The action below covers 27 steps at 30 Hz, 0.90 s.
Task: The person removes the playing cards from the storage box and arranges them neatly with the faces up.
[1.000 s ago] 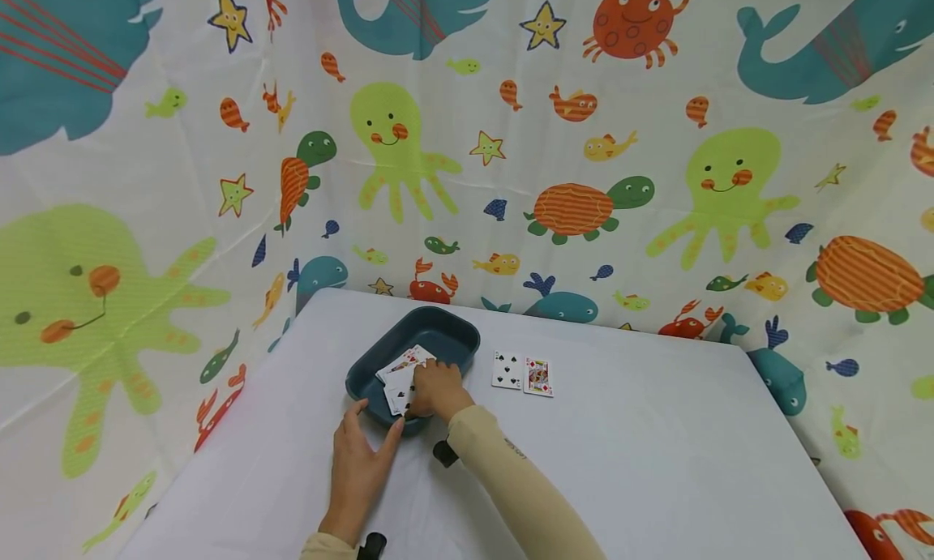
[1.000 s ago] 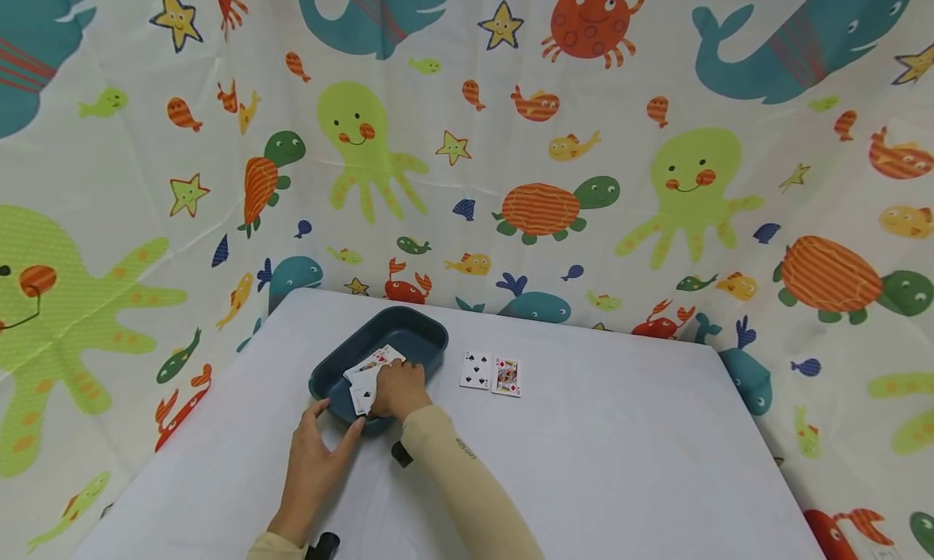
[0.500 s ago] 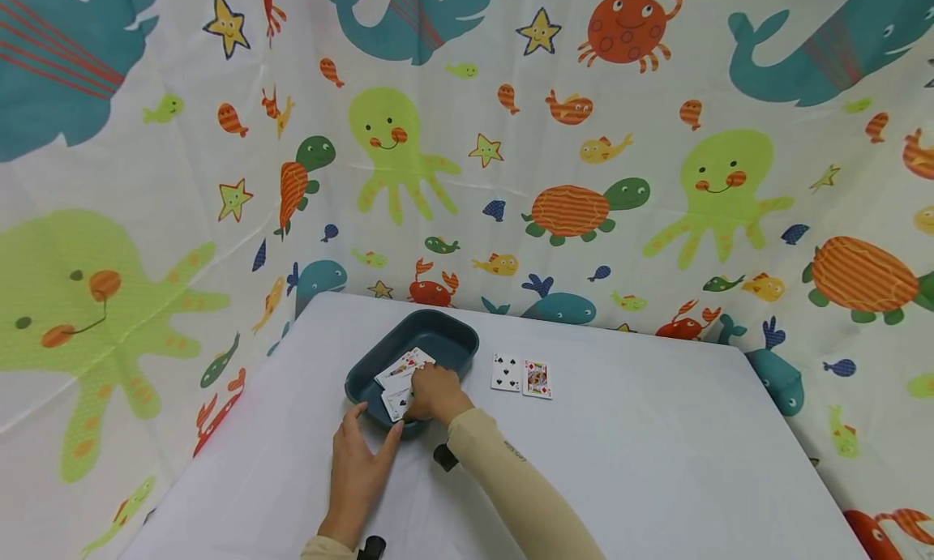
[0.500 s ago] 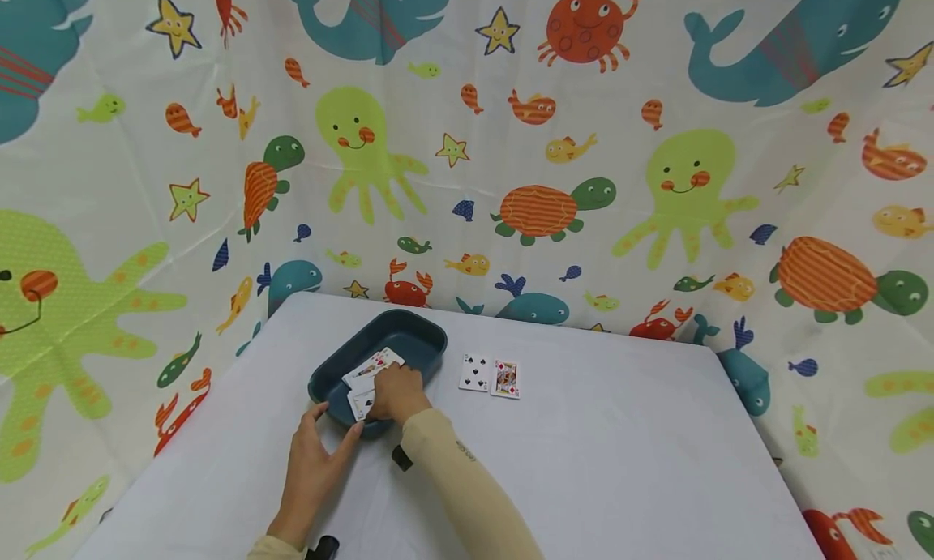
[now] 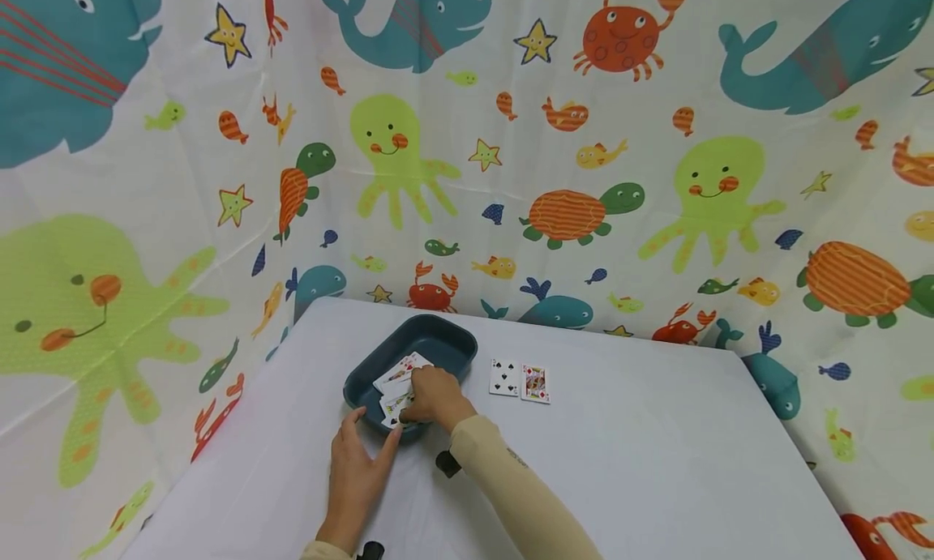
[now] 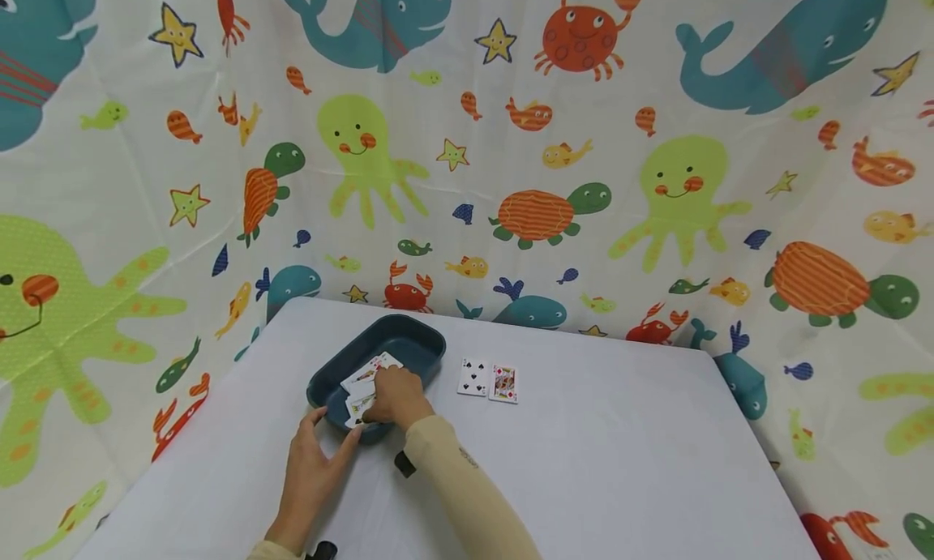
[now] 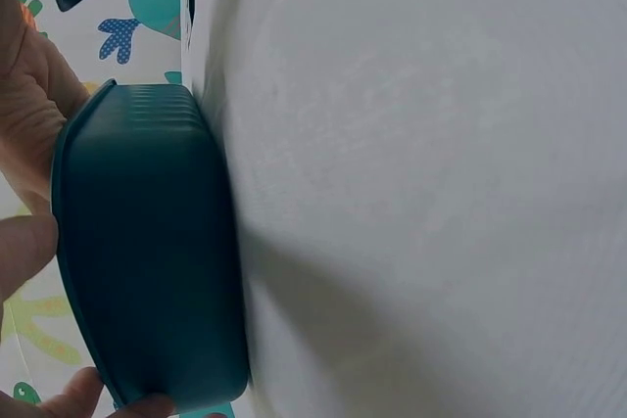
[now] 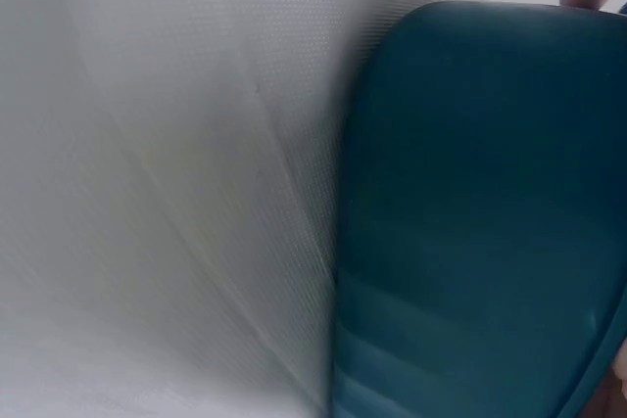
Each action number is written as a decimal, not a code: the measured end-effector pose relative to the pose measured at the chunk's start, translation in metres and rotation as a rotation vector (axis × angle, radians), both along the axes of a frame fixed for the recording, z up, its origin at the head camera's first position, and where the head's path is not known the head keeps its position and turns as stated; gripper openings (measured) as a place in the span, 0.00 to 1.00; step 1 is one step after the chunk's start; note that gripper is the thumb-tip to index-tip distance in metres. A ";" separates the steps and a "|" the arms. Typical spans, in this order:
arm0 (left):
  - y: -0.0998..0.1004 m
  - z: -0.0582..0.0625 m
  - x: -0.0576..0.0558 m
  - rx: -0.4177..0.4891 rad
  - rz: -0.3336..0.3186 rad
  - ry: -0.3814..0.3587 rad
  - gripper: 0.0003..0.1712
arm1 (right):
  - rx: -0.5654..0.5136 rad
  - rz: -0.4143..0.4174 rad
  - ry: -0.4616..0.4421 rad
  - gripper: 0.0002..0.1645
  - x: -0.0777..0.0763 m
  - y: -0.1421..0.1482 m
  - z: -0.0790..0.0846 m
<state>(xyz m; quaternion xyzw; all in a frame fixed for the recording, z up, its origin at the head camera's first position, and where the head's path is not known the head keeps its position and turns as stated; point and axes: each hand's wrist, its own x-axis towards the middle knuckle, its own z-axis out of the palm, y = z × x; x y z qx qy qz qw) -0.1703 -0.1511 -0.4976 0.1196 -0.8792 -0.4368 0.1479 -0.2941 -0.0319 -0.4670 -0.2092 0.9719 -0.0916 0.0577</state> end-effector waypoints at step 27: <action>-0.001 0.000 0.001 0.006 -0.002 -0.012 0.42 | 0.069 0.002 -0.069 0.29 0.003 -0.010 0.001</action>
